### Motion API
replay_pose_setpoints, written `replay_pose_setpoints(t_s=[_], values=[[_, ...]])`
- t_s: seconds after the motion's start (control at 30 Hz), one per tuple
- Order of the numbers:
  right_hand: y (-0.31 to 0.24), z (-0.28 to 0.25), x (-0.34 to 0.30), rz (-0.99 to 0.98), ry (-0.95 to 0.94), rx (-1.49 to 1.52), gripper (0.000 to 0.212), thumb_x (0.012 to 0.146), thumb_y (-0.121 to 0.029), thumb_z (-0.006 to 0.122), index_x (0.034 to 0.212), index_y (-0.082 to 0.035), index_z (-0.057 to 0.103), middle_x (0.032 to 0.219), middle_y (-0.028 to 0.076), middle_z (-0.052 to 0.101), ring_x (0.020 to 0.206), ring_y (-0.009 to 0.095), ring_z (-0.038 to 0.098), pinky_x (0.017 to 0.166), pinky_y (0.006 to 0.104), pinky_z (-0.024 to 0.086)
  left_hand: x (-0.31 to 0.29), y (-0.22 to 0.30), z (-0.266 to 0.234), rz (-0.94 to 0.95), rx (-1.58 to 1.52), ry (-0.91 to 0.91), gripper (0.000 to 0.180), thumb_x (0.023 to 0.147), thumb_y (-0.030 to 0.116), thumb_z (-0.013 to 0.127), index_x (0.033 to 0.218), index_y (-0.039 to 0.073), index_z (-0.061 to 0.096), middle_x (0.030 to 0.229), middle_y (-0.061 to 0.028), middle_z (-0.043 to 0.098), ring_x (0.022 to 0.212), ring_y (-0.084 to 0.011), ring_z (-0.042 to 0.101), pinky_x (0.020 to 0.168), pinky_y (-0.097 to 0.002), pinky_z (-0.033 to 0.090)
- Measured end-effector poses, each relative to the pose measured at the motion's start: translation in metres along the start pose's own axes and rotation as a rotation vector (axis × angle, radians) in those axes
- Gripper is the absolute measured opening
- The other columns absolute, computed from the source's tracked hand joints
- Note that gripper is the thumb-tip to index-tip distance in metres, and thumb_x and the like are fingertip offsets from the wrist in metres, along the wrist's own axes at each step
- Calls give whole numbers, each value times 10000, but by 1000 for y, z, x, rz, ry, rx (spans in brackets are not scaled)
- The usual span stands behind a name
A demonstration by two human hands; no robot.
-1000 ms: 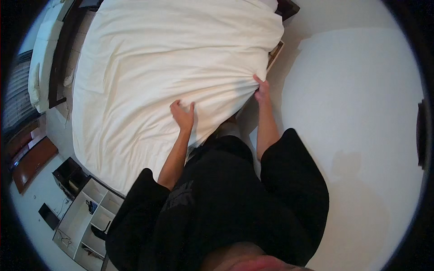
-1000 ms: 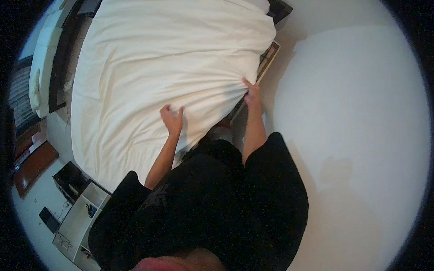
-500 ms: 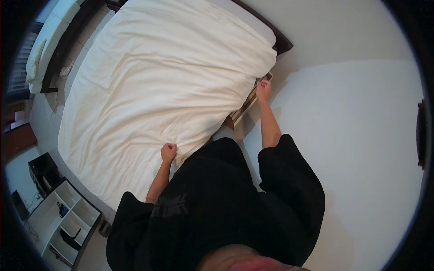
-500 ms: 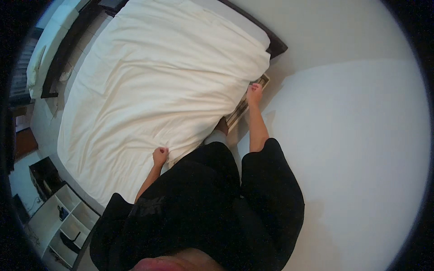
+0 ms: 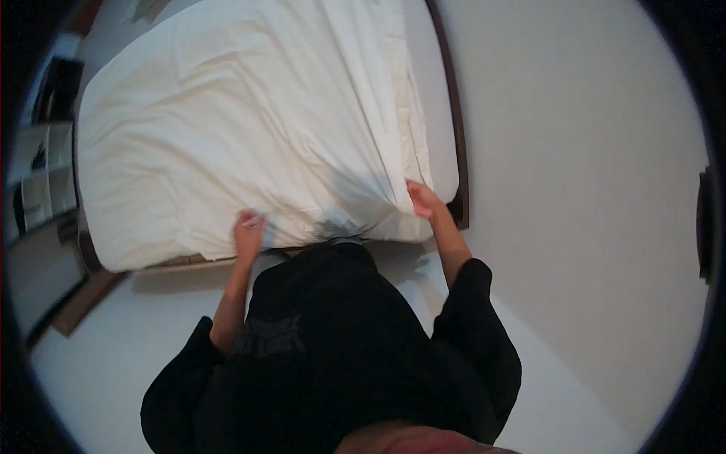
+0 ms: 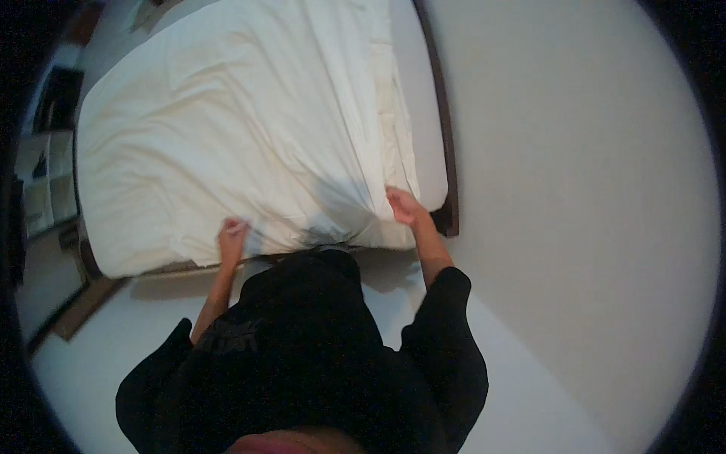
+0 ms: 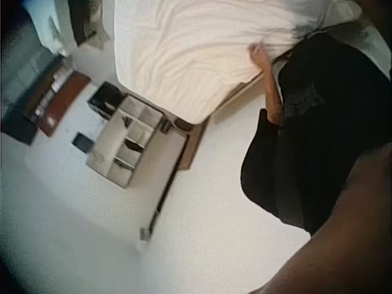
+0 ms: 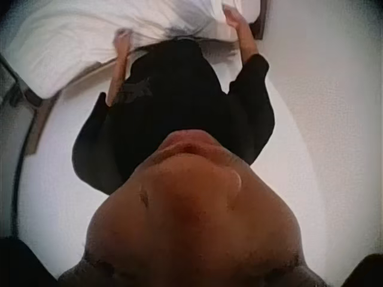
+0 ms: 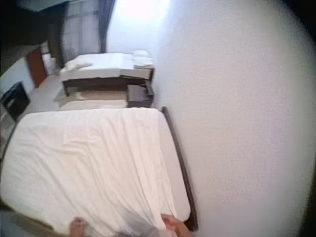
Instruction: The person spreads a white fitted sheet over a mattress, tucking it under the corners and smoothing the surface. They then pick up a pillow and insert it into a pillowcase, placing the finished pillow on the bed.
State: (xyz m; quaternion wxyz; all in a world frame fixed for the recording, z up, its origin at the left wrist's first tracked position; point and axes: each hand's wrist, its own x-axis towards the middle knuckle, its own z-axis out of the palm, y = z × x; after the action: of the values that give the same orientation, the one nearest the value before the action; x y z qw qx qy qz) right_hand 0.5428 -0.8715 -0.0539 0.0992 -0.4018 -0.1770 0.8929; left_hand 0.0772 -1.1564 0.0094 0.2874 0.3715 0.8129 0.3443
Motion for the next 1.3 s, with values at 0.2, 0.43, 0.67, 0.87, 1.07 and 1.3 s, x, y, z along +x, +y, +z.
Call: replay_pose_setpoints(t_s=[0.2,0.43,0.67,0.87,1.07,1.3], values=[[20,12,51,366,-100,-441,494,1020,-326,644,1376,11,589,1328,120,667,1127,225,676,1024,383,517,12,234,182,126,3,-383,372,965,403,682,1058,49,615,839,-161,698,754,-396,686,724,-482,551],[-18,36,112,339,-27,-874,495,1019,-328,646,1374,13,589,1322,121,669,1123,227,677,1020,385,520,-5,303,150,100,-454,-328,268,1032,250,569,937,5,515,664,-209,542,595,-404,524,596,-473,414],[-20,33,137,289,64,-1058,497,1019,-329,649,1372,15,589,1315,123,671,1119,230,677,1015,387,522,-3,317,133,-23,-581,-127,251,1036,249,566,942,17,539,679,-134,544,625,-262,544,623,-414,432],[-17,34,129,282,134,-1093,499,1019,-331,650,1370,17,590,1310,124,673,1115,232,678,1010,388,524,-36,111,118,-567,-504,418,164,998,207,638,1041,49,614,879,-42,643,802,-132,604,742,-321,507],[-15,28,116,262,140,-1115,500,1018,-333,652,1369,19,590,1304,125,675,1112,234,679,1006,390,526,-82,-45,121,-1041,-464,750,510,911,468,763,1099,18,615,945,-109,691,893,-229,672,802,-384,542],[-17,16,102,231,166,-1117,502,1018,-335,654,1366,21,590,1298,126,677,1108,237,680,1001,391,528,-78,-59,146,-902,-648,1017,643,970,583,642,1154,-31,700,1025,-165,733,948,-299,689,874,-433,528]])
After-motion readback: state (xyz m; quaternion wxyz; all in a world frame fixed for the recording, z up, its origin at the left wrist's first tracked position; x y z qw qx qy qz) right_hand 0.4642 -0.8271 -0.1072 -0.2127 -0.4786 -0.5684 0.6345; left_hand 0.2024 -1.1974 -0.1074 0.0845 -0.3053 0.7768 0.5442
